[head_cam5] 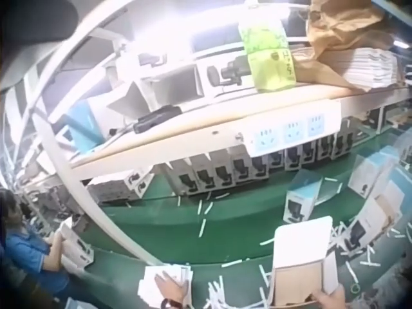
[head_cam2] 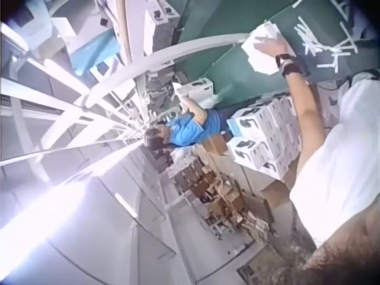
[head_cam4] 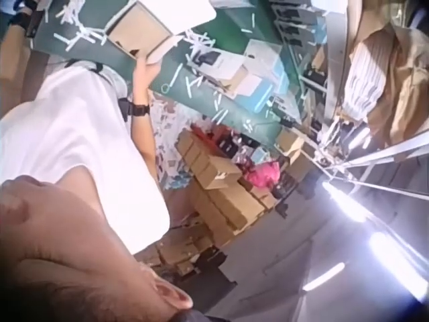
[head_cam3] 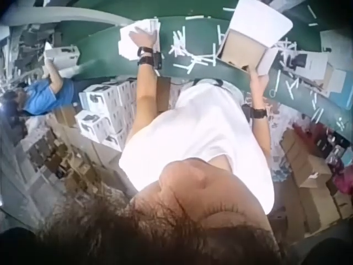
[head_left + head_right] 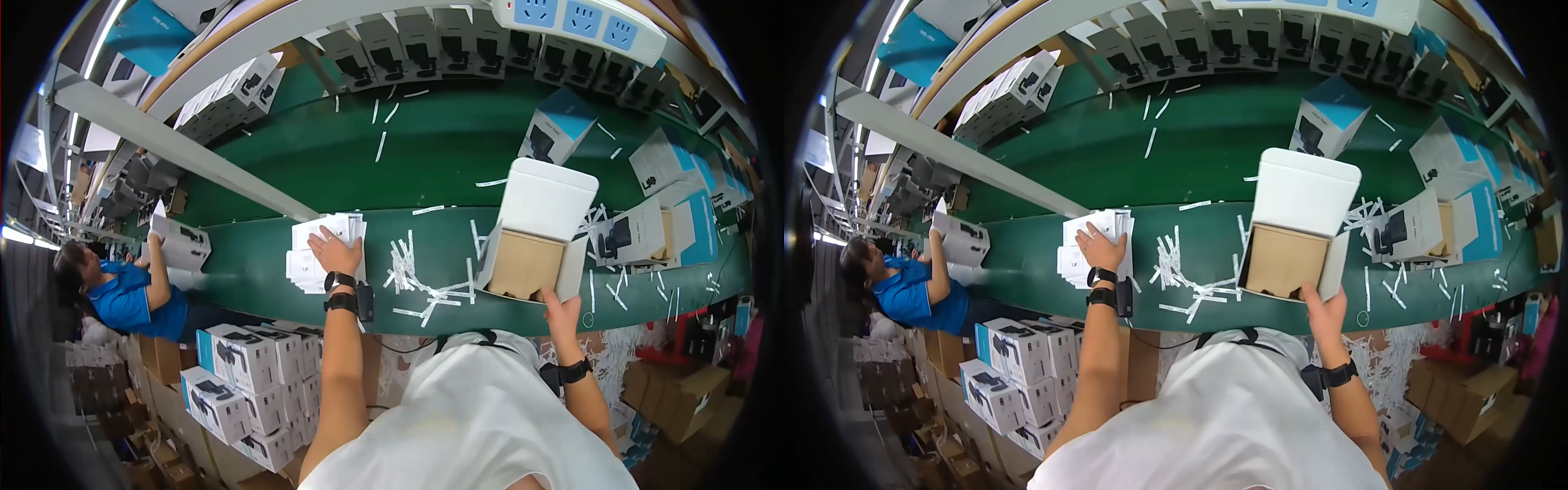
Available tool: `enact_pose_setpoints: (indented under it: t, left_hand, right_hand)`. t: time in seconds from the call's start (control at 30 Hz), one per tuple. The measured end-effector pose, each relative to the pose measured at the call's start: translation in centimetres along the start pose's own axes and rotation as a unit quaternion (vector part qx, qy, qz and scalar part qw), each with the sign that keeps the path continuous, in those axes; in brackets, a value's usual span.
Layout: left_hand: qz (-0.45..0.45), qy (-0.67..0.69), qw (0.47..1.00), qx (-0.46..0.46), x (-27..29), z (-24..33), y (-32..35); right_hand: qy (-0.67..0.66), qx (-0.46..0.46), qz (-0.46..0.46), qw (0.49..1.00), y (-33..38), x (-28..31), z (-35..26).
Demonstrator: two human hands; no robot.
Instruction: The person packages electronics by placing a manual and a component into a white box, closing it, and applying a blue sleeve. They then place the finished box into a larger container on the floor and repeat the process.
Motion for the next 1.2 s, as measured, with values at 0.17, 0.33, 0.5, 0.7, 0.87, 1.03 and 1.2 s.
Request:
enact_pose_setpoints:
  t: [0.17,0.33,0.5,0.7,0.87,1.03,1.2]
  left_hand:
    - [-0.094,-0.004,0.995,0.019,-4.5,-3.8,-2.5]
    - [-0.076,0.140,0.987,-0.036,-3.1,-5.2,-3.4]
    - [0.170,0.284,0.919,-0.216,10.9,3.9,-1.7]
    - [0.117,0.512,0.839,-0.141,24.7,18.0,10.9]
    - [0.067,0.294,0.829,-0.471,22.3,27.1,15.9]
    - [0.088,0.262,0.842,-0.463,21.3,27.1,14.7]
    - [0.052,0.309,0.810,-0.497,20.4,29.7,15.8]
  right_hand:
    - [0.057,0.003,-0.074,0.996,0.1,-0.9,-0.8]
    - [0.112,0.072,-0.108,0.985,2.5,2.7,0.9]
    - [0.118,-0.026,-0.045,0.992,2.6,4.9,6.4]
    - [0.183,-0.033,-0.156,0.970,4.4,1.4,9.1]
    - [0.257,0.025,-0.204,0.944,5.1,0.4,6.4]
    - [0.260,0.028,-0.181,0.948,5.3,1.6,8.4]
    - [0.301,0.084,-0.212,0.926,5.8,0.5,7.6]
Point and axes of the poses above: each hand's wrist, its own y-axis away from the middle knuckle, its own x-axis out of the back of the hand, z = x × y, the point moved 8 cm from there along -y, towards the middle knuckle, and after that the axes turned 11 degrees about y, right-handed, at the moved point
